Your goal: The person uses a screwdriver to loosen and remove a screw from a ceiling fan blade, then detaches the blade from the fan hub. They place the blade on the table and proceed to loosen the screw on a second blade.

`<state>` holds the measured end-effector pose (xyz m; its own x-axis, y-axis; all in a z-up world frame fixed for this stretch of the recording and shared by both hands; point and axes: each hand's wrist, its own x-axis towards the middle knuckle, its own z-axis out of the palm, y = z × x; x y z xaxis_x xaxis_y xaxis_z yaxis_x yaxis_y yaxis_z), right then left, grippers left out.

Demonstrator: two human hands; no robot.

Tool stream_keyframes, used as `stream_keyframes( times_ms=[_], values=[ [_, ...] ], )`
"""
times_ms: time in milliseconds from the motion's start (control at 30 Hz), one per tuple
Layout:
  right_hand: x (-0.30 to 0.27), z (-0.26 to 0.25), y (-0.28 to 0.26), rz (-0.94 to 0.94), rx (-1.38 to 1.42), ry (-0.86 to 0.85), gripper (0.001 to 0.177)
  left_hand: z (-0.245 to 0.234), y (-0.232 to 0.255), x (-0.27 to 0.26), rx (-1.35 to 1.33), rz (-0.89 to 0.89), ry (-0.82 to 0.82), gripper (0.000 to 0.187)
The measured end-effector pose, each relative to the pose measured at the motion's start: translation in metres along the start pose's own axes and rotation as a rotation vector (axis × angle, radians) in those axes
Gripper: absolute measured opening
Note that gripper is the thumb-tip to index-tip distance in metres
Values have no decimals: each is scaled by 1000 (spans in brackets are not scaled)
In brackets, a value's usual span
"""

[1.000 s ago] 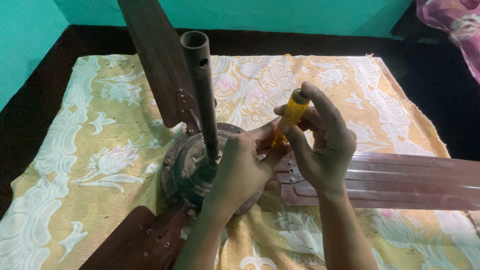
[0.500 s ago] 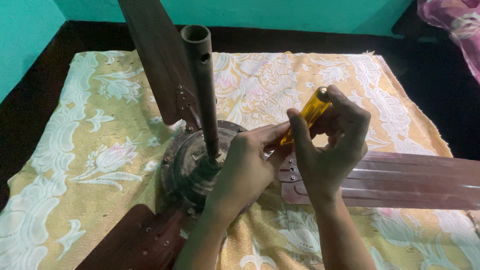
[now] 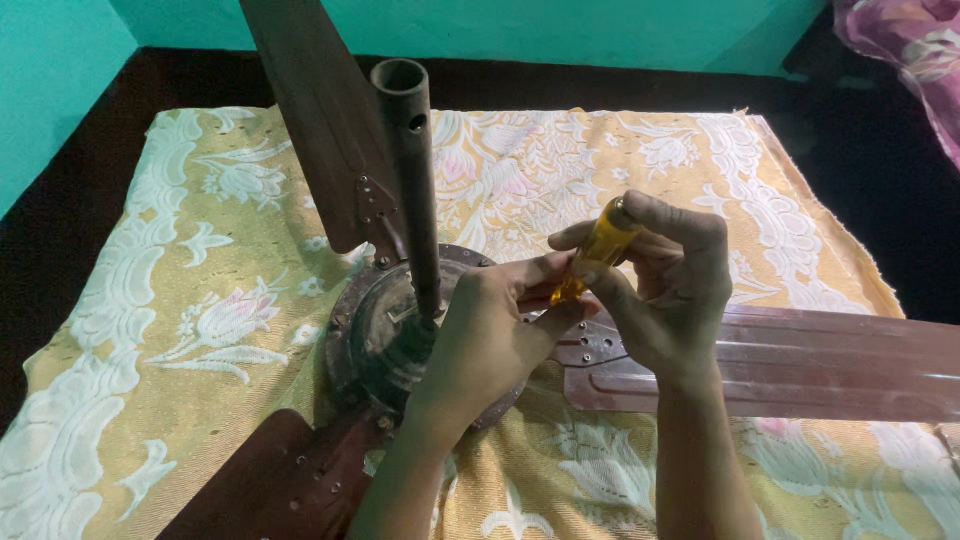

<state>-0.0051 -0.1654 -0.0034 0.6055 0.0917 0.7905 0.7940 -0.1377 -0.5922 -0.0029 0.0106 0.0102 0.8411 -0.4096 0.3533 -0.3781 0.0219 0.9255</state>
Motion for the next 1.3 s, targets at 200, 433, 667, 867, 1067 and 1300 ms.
stream_keyframes(
  times_ms=[200, 433, 667, 867, 1067, 1300],
  values=[
    [1, 4, 2, -54, -409, 140, 57, 7, -1, 6, 186, -59, -10, 37],
    [0, 20, -5, -20, -539, 284, 55, 7, -5, 4, 141, 57, 27, 39],
    [11, 17, -18, 233, 266, 421, 34, 9, -42, -7, 253, 83, 32, 39],
    [26, 36, -5, 210, 326, 568, 19, 14, -109, -19, 836, 310, 92, 64],
    [30, 32, -8, 373, 443, 388, 35, 16, -120, -23, 697, 22, -11, 76],
    [32, -5, 2, 531, 842, 74, 32, 15, -111, -19, 682, -21, -18, 77]
  ],
)
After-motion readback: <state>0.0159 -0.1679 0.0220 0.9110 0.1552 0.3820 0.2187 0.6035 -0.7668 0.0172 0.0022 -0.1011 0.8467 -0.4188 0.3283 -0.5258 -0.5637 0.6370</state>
